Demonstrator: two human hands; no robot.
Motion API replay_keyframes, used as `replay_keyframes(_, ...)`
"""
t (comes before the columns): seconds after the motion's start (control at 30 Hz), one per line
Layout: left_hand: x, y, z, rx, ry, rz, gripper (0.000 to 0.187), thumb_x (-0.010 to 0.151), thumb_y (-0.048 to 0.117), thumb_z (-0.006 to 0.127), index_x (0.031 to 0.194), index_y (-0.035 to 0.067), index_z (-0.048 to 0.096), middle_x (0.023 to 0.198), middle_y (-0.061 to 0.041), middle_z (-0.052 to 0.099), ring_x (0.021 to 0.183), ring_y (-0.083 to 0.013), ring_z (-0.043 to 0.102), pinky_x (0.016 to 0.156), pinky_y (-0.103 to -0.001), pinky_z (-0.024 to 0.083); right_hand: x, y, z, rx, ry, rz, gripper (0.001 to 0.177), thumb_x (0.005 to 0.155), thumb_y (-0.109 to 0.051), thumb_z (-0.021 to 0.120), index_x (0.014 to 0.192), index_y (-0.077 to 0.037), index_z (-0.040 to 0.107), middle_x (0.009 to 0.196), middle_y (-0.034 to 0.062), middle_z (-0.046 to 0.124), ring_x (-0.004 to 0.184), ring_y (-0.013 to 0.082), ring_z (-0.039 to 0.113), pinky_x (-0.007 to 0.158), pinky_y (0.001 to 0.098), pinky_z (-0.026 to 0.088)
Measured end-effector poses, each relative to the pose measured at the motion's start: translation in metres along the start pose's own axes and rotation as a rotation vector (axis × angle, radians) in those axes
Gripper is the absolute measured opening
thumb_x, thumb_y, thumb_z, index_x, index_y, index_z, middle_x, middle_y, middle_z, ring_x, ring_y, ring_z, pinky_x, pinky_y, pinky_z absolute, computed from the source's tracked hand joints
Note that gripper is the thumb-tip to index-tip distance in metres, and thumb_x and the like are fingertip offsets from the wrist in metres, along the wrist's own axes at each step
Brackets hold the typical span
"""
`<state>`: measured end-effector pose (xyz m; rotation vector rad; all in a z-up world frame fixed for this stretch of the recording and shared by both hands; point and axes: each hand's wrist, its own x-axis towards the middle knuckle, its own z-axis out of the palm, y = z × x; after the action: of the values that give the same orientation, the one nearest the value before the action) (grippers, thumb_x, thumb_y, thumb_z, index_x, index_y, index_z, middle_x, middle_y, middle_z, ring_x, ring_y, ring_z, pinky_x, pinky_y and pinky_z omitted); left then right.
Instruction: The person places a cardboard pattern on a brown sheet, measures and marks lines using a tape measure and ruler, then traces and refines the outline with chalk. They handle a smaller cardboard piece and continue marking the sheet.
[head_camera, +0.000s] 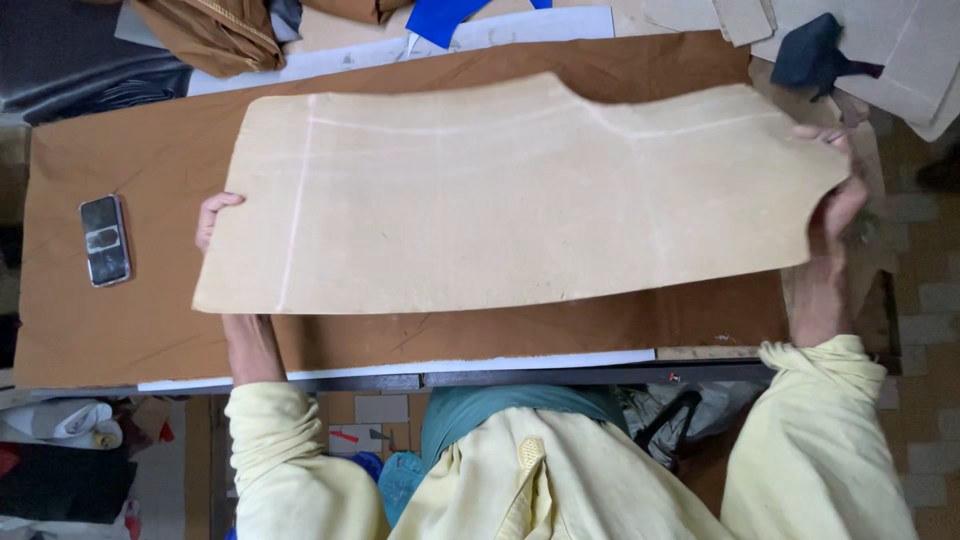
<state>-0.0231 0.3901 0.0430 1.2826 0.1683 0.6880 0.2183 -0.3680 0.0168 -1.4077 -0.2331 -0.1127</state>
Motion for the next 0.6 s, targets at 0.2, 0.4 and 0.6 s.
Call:
replay_keyframes(0.2, -0.024, -0.044, -0.018, 0.079, 0.006, -0.119, 0.03, 0.112, 0.002, 0.06, 0.142, 0.003, 0.058, 0.113, -0.011, 0.068, 0.098, -0.0194, 0.069, 0.085, -0.035, 0.061, -0.042, 0.028, 0.01, 0.338, 0.01, 0.24, 0.032, 0.102, -0.015, 0.044, 0.125, -0.004, 0.063, 0.114, 0.006, 0.069, 0.103, 0.0137, 0.068, 0.092, 0.0259, 0.059)
replay_keyframes(0.4, -0.066, -0.022, -0.023, -0.277, 0.172, -0.374, 0.053, 0.105, 0.023, 0.05, 0.149, -0.006, 0.047, 0.138, -0.016, 0.068, 0.122, -0.0257, 0.069, 0.103, -0.038, 0.058, -0.088, 0.022, 0.001, 0.19, 0.027, 0.422, 0.025, 0.106, -0.013, 0.06, 0.129, -0.005, 0.064, 0.081, -0.0083, 0.054, 0.05, -0.0022, 0.036, 0.046, 0.0163, 0.029)
replay_keyframes(0.6, -0.098, -0.018, -0.022, 0.179, 0.098, -0.442, 0.061, 0.092, -0.002, 0.068, 0.15, -0.004, 0.049, 0.141, -0.013, 0.063, 0.124, -0.0191, 0.063, 0.106, -0.033, 0.052, -0.132, 0.024, 0.016, 0.121, 0.053, 0.521, 0.033, 0.097, -0.009, 0.068, 0.13, -0.007, 0.062, 0.077, -0.0091, 0.055, 0.05, -0.0025, 0.033, 0.043, 0.0173, 0.027)
